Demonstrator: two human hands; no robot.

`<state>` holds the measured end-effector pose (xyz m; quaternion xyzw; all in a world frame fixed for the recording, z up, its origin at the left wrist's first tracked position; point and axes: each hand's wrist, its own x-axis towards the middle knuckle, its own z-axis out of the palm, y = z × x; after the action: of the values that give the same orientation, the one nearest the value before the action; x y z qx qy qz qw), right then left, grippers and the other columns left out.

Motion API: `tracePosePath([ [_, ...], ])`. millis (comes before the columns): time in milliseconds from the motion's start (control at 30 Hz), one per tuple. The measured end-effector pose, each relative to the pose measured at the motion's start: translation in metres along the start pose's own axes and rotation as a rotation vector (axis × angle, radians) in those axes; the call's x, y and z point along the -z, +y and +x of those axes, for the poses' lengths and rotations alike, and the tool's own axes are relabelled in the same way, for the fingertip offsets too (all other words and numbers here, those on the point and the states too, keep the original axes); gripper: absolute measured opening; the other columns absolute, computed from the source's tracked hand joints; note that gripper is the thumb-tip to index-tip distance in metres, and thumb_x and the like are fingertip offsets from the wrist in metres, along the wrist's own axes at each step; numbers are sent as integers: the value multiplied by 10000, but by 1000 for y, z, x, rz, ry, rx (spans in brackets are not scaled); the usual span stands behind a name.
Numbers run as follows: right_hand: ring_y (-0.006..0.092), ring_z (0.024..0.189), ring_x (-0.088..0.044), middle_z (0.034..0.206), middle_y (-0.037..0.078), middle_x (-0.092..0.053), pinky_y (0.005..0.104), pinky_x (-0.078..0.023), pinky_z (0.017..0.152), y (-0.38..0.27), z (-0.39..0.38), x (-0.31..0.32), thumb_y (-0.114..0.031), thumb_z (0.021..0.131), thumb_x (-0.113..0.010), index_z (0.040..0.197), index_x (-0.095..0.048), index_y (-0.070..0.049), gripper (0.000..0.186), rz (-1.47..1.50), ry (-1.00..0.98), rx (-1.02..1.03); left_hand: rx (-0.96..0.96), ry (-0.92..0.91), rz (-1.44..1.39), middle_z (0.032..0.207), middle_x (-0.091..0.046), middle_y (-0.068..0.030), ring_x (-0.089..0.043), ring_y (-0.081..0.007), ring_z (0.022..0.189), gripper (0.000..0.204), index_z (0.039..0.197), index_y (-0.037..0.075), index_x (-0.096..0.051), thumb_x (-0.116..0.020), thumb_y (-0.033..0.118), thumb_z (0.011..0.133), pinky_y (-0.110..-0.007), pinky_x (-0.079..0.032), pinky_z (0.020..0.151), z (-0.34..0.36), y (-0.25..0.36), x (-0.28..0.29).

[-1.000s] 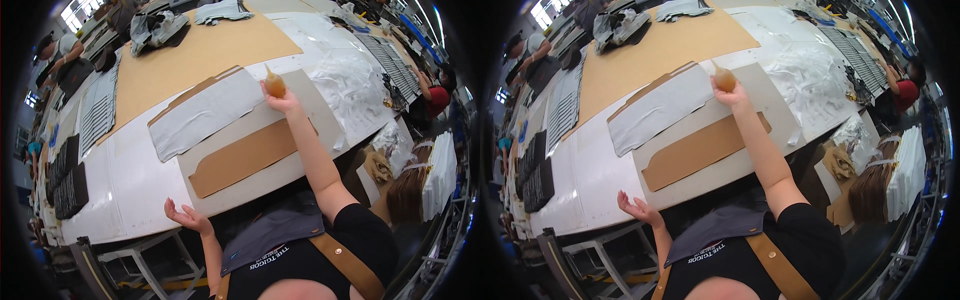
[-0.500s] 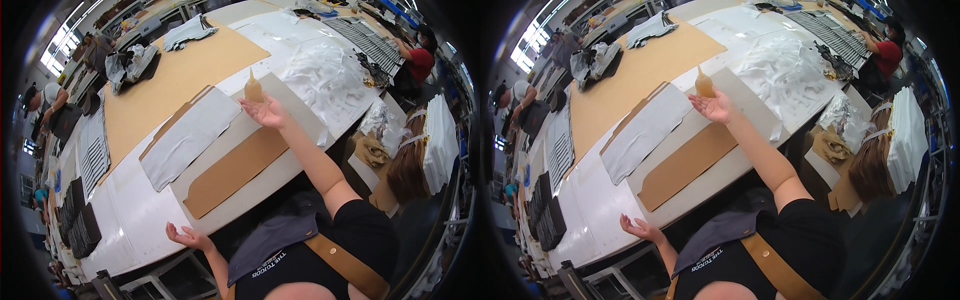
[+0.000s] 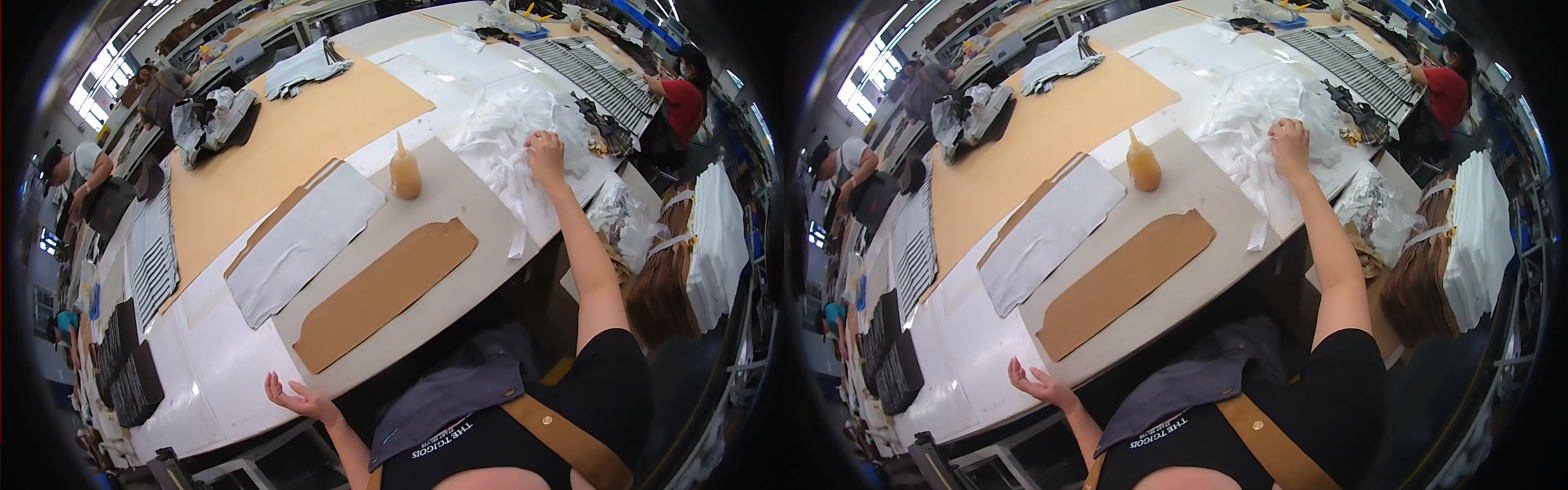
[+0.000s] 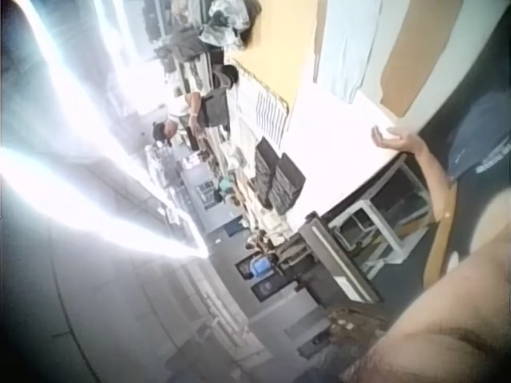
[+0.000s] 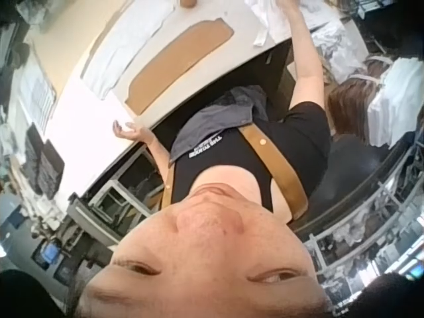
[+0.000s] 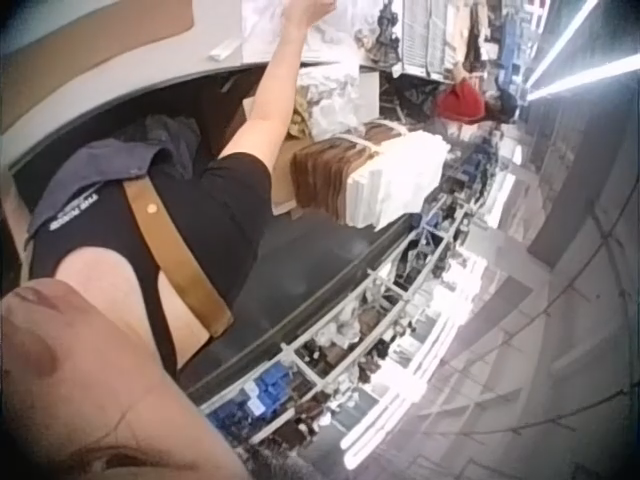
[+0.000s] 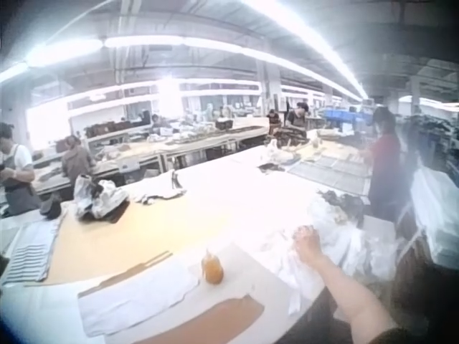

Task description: Applying glue and attaching lining strips to shaped leather component backings.

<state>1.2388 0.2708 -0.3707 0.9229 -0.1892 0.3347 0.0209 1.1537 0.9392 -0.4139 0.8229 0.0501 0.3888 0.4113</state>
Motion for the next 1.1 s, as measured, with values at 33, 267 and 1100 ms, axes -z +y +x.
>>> tracePosePath([
  [33,256,1218,-562,1236,23,-651,451,-398,1061,4,2,5,-49,815,-737,1002,-738,-154,214,4,-42,10,28,3,3,1429,-516,-133,-500,-280,1324,418,1377,5,-503,-434,-69,971,-434,-350,1143,2,5,0],
  [267,228,997,-685,991,52,-736,430,-439,1022,20,18,49,-110,864,-785,959,-695,-74,136,278,83,142,3,-105,-216,1421,-468,-154,-443,-290,1382,338,1315,-32,-532,-437,-51,991,-415,-312,1186,2,65,-22],
  [1100,171,628,-646,742,66,-684,341,-497,630,-198,-77,182,-212,972,-729,1056,-664,-51,193,1121,-1411,284,273,-1367,-538,708,-628,-4,-495,-69,627,217,985,34,-738,-677,237,1027,-257,-436,593,-10,158,-57],
])
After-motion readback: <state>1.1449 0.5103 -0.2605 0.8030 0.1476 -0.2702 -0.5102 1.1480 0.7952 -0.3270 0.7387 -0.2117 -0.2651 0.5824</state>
